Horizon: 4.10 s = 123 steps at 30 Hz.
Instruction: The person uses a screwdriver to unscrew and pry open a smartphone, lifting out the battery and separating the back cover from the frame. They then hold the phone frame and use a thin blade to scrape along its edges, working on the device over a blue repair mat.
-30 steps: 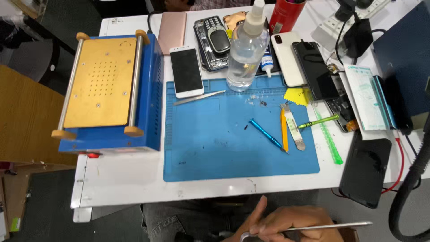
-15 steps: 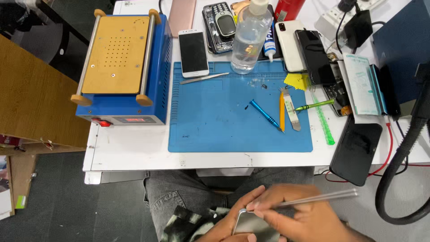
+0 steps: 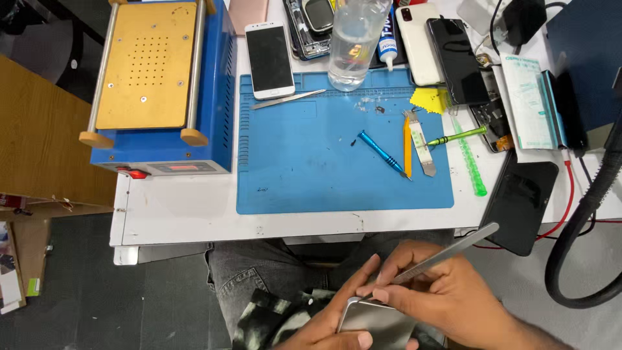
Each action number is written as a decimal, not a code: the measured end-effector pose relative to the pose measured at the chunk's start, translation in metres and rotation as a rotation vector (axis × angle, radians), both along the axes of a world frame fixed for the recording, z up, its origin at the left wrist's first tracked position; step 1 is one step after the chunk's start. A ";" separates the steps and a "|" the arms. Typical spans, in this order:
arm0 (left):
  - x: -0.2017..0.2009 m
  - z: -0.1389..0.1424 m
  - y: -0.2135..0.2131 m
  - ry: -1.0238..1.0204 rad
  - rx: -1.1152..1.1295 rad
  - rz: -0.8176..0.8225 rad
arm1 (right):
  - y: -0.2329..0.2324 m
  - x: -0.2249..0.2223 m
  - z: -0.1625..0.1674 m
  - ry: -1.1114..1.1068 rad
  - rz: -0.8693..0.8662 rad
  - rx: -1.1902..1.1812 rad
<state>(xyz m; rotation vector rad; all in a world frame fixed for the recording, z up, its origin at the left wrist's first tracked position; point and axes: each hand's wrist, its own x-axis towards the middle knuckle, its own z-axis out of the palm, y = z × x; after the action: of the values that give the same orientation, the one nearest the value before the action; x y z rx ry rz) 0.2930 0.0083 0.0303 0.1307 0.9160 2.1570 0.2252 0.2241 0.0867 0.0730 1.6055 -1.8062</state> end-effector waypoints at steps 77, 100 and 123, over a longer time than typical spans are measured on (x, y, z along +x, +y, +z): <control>0.013 0.006 0.007 0.051 -0.019 -0.042 | 0.004 -0.060 0.010 -0.078 0.511 0.163; 0.024 -0.004 0.010 -0.093 -0.007 0.011 | -0.023 -0.086 0.024 -0.066 0.849 0.182; 0.029 -0.006 -0.002 0.110 -0.252 0.160 | 0.001 0.008 -0.031 0.052 0.066 -0.119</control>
<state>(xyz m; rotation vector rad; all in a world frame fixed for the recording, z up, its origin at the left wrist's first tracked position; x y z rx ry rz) 0.3224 0.0068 0.0247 0.0531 1.2919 2.1747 0.2336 0.2251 0.0560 -0.0810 1.5153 -1.8619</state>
